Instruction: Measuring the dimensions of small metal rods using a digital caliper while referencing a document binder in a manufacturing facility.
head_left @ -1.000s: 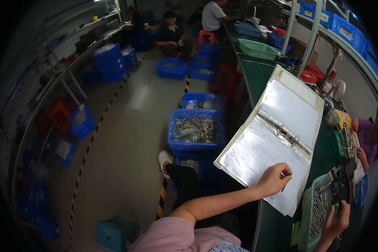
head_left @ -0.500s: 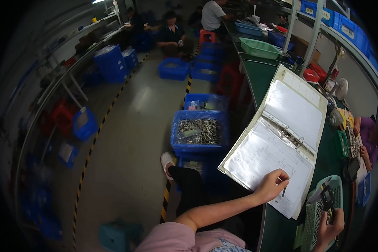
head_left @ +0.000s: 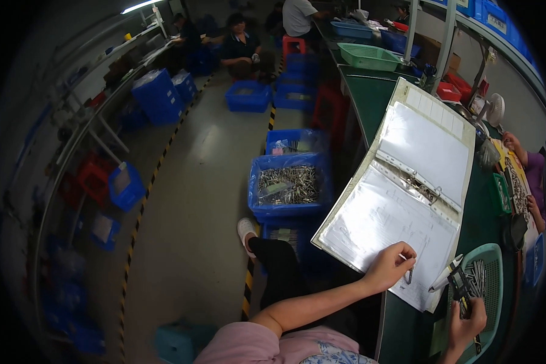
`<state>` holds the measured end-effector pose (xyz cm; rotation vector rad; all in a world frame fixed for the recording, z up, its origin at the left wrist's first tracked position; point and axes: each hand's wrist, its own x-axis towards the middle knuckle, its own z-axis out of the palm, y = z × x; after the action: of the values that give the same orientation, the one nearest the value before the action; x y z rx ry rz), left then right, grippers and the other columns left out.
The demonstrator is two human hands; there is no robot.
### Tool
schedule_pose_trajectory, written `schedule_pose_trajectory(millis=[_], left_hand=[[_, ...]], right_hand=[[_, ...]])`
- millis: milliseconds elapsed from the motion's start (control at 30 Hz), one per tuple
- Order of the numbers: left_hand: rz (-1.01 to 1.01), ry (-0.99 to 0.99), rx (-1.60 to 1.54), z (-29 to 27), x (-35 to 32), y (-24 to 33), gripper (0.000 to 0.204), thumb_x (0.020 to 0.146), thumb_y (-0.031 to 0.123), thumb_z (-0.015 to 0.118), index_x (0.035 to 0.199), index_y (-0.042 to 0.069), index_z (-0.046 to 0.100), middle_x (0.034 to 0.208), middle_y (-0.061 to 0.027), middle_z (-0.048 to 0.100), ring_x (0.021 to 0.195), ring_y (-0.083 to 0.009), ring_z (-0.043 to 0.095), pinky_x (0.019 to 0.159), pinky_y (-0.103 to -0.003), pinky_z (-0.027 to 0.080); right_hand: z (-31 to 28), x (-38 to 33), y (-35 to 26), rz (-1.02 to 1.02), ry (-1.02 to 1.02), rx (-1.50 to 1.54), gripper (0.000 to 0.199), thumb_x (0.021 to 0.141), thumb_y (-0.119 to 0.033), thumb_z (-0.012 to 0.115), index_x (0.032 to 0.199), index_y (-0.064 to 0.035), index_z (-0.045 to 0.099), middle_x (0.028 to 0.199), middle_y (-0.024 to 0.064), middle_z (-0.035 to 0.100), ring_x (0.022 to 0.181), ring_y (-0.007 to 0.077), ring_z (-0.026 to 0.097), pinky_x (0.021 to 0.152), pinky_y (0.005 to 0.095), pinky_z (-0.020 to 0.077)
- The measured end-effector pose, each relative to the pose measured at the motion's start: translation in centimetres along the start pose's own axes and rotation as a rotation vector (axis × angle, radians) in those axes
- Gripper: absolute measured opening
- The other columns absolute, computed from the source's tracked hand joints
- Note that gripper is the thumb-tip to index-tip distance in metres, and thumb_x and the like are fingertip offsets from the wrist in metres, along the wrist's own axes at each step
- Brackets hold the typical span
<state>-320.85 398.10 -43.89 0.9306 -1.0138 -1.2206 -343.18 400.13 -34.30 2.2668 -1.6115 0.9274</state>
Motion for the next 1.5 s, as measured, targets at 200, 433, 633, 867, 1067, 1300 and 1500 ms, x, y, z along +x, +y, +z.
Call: schedule_pose_trajectory(millis=[200,433,633,867,1067,1300,1500], left_hand=[[-0.19,0.018,-0.286,-0.8,0.2,0.6,0.014,0.083,0.009,0.053,0.094,0.001,0.049,0.085,-0.0032,0.053,0.075,-0.0095,0.057,0.062,-0.021,0.047],[-0.201,-0.002,-0.31,-0.9,0.2,0.7,0.016,0.083,0.01,0.054,0.095,0.001,0.048,0.086,-0.0034,0.053,0.077,-0.0104,0.057,0.064,-0.022,0.048],[-0.193,-0.004,-0.339,-1.0,0.0,0.6,0.016,0.083,0.011,0.053,0.095,0.001,0.048,0.087,-0.0038,0.053,0.078,-0.0113,0.057,0.066,-0.023,0.048],[-0.202,-0.241,-1.062,-0.9,-0.6,2.8,0.013,0.085,0.015,0.05,0.091,0.004,0.047,0.085,-0.0018,0.049,0.074,-0.0126,0.057,0.091,-0.037,0.04],[-0.211,-0.424,-1.2,0.6,-1.5,4.5,0.013,0.085,0.019,0.051,0.089,0.008,0.045,0.081,-0.0002,0.047,0.07,-0.0113,0.056,0.092,-0.043,0.035],[-0.185,-0.495,-1.313,0.8,-1.9,4.1,0.011,0.087,0.017,0.047,0.091,0.008,0.045,0.084,0.001,0.047,0.074,-0.0095,0.056,0.087,-0.038,0.041],[-0.22,-0.459,-1.338,0.7,-2.4,4.8,0.013,0.085,0.018,0.051,0.09,0.008,0.044,0.08,-0.0014,0.045,0.072,-0.0135,0.053,0.078,-0.031,0.042]], right_hand=[[0.1,-0.2,0.0,0.038,-0.049,-0.025,0.025,0.061,-0.011,0.066,0.068,-0.0011,0.044,0.056,0.0081,0.036,0.046,0.0186,0.036,0.043,0.03,0.0265],[0.6,-0.3,0.2,0.013,-0.047,-0.043,0.026,0.06,-0.012,0.067,0.068,-0.0007,0.044,0.056,0.0089,0.037,0.047,0.0207,0.037,0.044,0.0309,0.0278],[0.6,-0.4,0.1,-0.015,-0.055,-0.02,0.027,0.06,-0.012,0.067,0.069,-0.0004,0.045,0.056,0.0108,0.039,0.048,0.0237,0.04,0.045,0.0322,0.0293],[0.1,-0.1,0.2,-0.143,-0.108,0.049,0.021,0.069,-0.012,0.056,0.08,0.0034,0.047,0.063,0.0137,0.041,0.051,0.0253,0.042,0.045,0.0328,0.0298],[-0.2,-0.4,0.0,-0.126,-0.13,0.15,0.025,0.069,-0.012,0.049,0.086,0.0065,0.046,0.064,0.0124,0.036,0.051,0.0231,0.04,0.045,0.0315,0.0272],[-0.8,-0.5,-0.4,-0.16,-0.204,0.164,0.025,0.069,-0.013,0.049,0.086,0.0051,0.046,0.064,0.0122,0.035,0.051,0.0238,0.037,0.046,0.0312,0.0255],[-0.2,-0.5,-0.4,-0.209,-0.211,0.186,0.026,0.071,-0.015,0.051,0.087,0.0048,0.046,0.065,0.0133,0.037,0.055,0.026,0.038,0.05,0.0337,0.0271]])
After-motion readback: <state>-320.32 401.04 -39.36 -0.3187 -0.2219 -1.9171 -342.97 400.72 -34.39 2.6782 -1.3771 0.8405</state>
